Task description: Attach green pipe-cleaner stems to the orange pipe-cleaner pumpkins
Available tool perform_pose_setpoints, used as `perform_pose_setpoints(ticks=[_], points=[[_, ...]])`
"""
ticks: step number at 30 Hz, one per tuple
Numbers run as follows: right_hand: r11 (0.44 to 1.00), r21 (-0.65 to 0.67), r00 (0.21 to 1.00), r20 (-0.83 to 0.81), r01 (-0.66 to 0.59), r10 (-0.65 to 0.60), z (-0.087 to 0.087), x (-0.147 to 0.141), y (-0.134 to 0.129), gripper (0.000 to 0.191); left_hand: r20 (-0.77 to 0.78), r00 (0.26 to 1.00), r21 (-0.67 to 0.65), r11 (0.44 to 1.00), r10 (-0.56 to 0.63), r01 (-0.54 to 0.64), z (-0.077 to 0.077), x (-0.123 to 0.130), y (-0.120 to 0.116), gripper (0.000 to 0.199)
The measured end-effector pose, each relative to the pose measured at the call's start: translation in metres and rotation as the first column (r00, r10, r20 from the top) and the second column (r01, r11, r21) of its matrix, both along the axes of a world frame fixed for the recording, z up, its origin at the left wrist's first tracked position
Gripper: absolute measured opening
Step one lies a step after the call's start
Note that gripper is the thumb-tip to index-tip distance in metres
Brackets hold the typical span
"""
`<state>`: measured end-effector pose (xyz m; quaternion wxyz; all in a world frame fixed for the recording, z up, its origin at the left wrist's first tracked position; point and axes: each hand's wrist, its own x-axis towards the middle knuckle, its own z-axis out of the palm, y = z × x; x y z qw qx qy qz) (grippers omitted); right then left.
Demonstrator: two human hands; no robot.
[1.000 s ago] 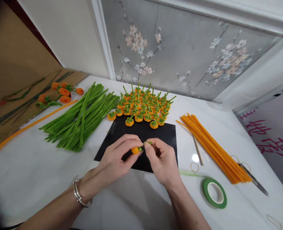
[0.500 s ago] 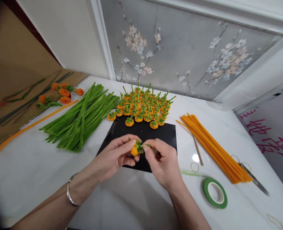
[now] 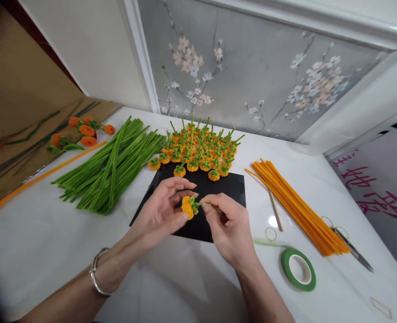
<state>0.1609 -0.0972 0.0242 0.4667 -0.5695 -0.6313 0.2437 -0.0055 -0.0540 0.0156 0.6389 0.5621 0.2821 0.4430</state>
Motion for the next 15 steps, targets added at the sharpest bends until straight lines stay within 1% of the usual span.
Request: perform_pose_setpoints(ticks=[1,2,3,4,5,6,7,8,10,11,13,15], points=[[1.0,0.028,1.0,0.022,-0.012,0.011,0.0002,0.0002,-0.0004,0.012,0.051,0.997,-0.151,0.986,-0.057,0.065,0.0014,-0.0007,0.002,0.039],[0.998,0.054,0.999,0.041,-0.023,0.021,0.0002,0.0001,-0.0007,0.013,0.097,0.99,-0.295,0.947,-0.105,0.13,0.0027,-0.0015,0.004,0.035],[0.997,0.074,0.998,0.061,-0.033,0.028,0.0002,-0.0002,-0.0009,0.013,0.132,0.98,-0.407,0.893,-0.151,0.193,0.0038,-0.0022,0.0056,0.037],[0.995,0.091,0.996,0.081,-0.043,0.036,0.0001,-0.0006,-0.001,0.015,0.155,0.969,-0.49,0.836,-0.194,0.246,0.0047,-0.0029,0.0069,0.041],[0.993,0.103,0.994,0.098,-0.052,0.042,0.0,-0.001,-0.0011,0.016,0.169,0.959,-0.54,0.792,-0.23,0.285,0.0055,-0.0036,0.0076,0.043],[0.992,0.114,0.993,0.112,-0.058,0.045,-0.0002,-0.0014,-0.001,0.017,0.171,0.952,-0.559,0.77,-0.256,0.307,0.0061,-0.0042,0.008,0.042],[0.991,0.122,0.991,0.122,-0.061,0.046,-0.0005,-0.0017,-0.001,0.017,0.163,0.95,-0.558,0.769,-0.268,0.313,0.0067,-0.0048,0.0079,0.039],[0.99,0.13,0.991,0.13,-0.06,0.043,-0.0008,-0.0019,-0.0009,0.017,0.15,0.953,-0.544,0.782,-0.264,0.302,0.0072,-0.0053,0.0077,0.034],[0.99,0.132,0.99,0.138,-0.046,0.027,-0.0013,-0.0019,-0.0009,0.015,0.101,0.969,-0.479,0.843,-0.224,0.244,0.0083,-0.0062,0.0072,0.025],[0.991,0.127,0.99,0.138,-0.036,0.019,-0.0014,-0.0019,-0.001,0.014,0.061,0.978,-0.421,0.883,-0.199,0.206,0.0088,-0.0065,0.007,0.022],[0.993,0.118,0.991,0.134,-0.023,0.007,-0.0014,-0.0019,-0.0011,0.013,-0.037,0.989,-0.265,0.956,-0.143,0.128,0.0092,-0.0063,0.0065,0.02],[0.993,0.117,0.992,0.128,-0.014,-0.001,-0.0008,-0.0021,-0.0013,0.013,-0.121,0.989,-0.113,0.991,-0.081,0.067,0.0084,-0.0054,0.0055,0.021]])
